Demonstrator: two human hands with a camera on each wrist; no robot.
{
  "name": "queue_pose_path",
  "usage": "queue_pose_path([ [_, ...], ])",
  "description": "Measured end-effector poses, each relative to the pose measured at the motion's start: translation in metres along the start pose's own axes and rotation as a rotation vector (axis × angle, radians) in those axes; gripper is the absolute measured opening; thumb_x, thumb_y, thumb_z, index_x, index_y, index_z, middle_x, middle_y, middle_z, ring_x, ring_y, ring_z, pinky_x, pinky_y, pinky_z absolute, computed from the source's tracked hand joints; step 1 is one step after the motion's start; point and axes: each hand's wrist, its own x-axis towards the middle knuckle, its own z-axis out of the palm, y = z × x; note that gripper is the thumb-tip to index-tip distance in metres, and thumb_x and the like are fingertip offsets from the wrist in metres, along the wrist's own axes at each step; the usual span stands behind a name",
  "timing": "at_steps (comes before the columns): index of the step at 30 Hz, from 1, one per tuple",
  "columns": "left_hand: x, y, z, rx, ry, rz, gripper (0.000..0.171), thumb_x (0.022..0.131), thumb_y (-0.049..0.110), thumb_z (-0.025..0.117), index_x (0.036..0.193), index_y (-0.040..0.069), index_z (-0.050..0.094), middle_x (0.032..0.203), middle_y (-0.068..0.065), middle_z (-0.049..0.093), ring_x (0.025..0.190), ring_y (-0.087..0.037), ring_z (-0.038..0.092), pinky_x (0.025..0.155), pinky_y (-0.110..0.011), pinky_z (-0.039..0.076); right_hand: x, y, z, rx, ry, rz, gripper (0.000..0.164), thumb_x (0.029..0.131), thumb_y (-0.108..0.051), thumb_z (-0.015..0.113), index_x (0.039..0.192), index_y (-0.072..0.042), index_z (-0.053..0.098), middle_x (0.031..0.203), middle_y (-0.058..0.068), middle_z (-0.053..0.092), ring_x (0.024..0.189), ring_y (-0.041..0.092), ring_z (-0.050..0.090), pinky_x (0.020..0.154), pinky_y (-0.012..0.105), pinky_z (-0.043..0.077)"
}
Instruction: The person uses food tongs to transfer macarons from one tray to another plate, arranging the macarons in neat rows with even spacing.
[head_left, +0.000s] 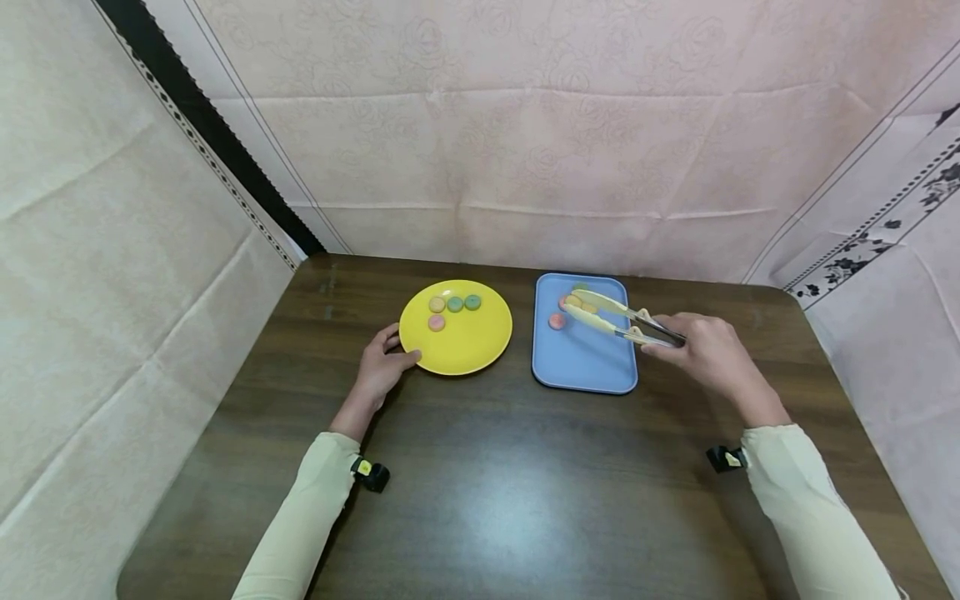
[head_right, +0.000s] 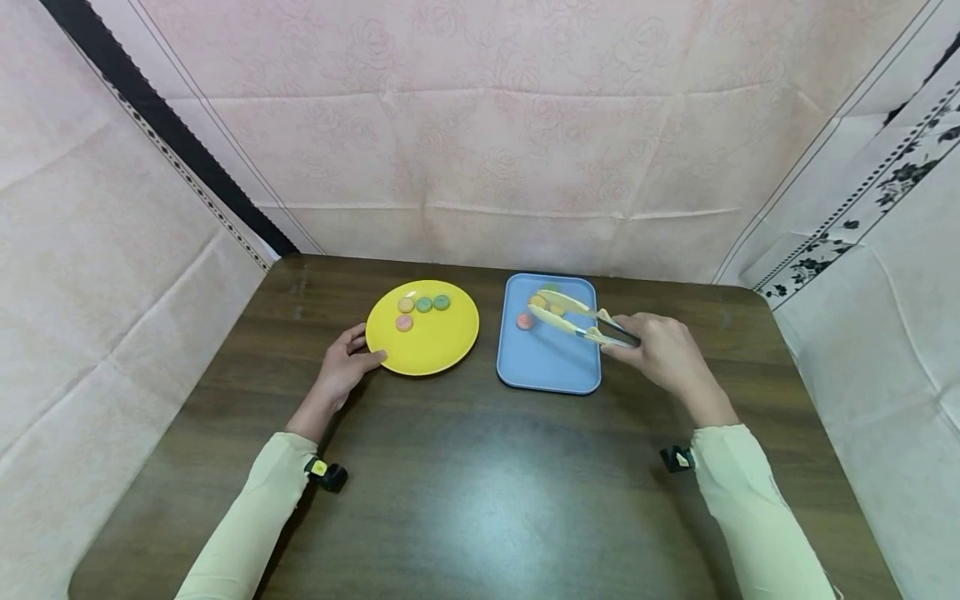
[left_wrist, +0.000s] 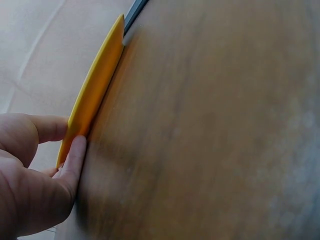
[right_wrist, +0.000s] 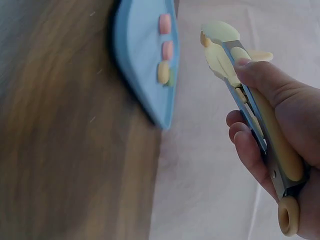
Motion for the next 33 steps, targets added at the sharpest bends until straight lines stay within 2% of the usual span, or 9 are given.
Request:
queue_pose_path([
  [3,0.000,0.000,0.000,-0.002,0.001,-0.008,0.078,0.094,0.014,0.074,0.160,0.012,0.032,0.149,-0.016,0.046,0.118,-0.030,0.061,0.098,-0.039,0.049,0.010,-0.010,0.001,0.003,0.014,-0.022,0.050,0.087,-0.028,0.083,0.125,0.004,0.071,0.109,0.021,0.074,0.090,0.033,0.068,0.078,0.053,0.053],
  [6,0.000,-0.001,0.000,-0.005,0.000,-0.008,0.078,0.094,0.014,0.074,0.160,0.012,0.032,0.149,-0.016,0.046,0.118,-0.029,0.061,0.098,-0.039,0.049,0.020,-0.021,0.004,0.019,0.005,-0.025,0.051,0.087,-0.029,0.084,0.125,0.003,0.071,0.113,0.022,0.073,0.096,0.035,0.069,0.083,0.054,0.053],
  [11,0.000,-0.002,0.000,-0.004,-0.001,-0.005,0.078,0.094,0.013,0.074,0.160,0.012,0.033,0.149,-0.016,0.046,0.116,-0.029,0.062,0.096,-0.038,0.050,0.035,-0.036,0.010,0.045,-0.023,-0.063,0.052,0.088,-0.029,0.083,0.128,0.003,0.070,0.115,0.023,0.072,0.088,0.030,0.065,0.078,0.049,0.054],
  [19,0.001,0.000,-0.001,0.003,0.004,0.001,0.078,0.094,0.013,0.074,0.159,0.011,0.033,0.149,-0.017,0.046,0.115,-0.029,0.062,0.094,-0.035,0.051,0.062,-0.061,0.021,0.056,-0.016,-0.174,0.053,0.086,-0.029,0.084,0.128,0.000,0.071,0.101,0.017,0.075,0.070,0.021,0.058,0.063,0.038,0.049],
  [21,0.001,0.000,-0.001,0.006,0.006,0.002,0.078,0.093,0.013,0.074,0.159,0.011,0.034,0.149,-0.017,0.046,0.115,-0.029,0.062,0.093,-0.034,0.051,0.067,-0.066,0.026,0.057,-0.017,-0.193,0.053,0.086,-0.030,0.084,0.129,-0.002,0.071,0.102,0.016,0.075,0.070,0.020,0.060,0.063,0.039,0.051],
  [27,0.001,-0.001,0.000,-0.005,0.001,0.006,0.077,0.094,0.013,0.074,0.159,0.011,0.033,0.149,-0.018,0.046,0.118,-0.030,0.062,0.092,-0.033,0.052,0.079,-0.082,0.042,0.079,-0.044,-0.236,0.046,0.087,-0.031,0.083,0.125,-0.005,0.074,0.114,0.014,0.075,0.086,0.025,0.069,0.072,0.043,0.056],
  [33,0.003,-0.003,0.000,-0.007,0.004,0.002,0.078,0.094,0.012,0.075,0.159,0.010,0.033,0.148,-0.018,0.046,0.118,-0.030,0.061,0.091,-0.030,0.051,0.089,-0.097,0.057,0.089,-0.086,-0.254,0.048,0.087,-0.033,0.083,0.124,-0.005,0.074,0.100,0.011,0.075,0.081,0.022,0.067,0.070,0.042,0.054],
])
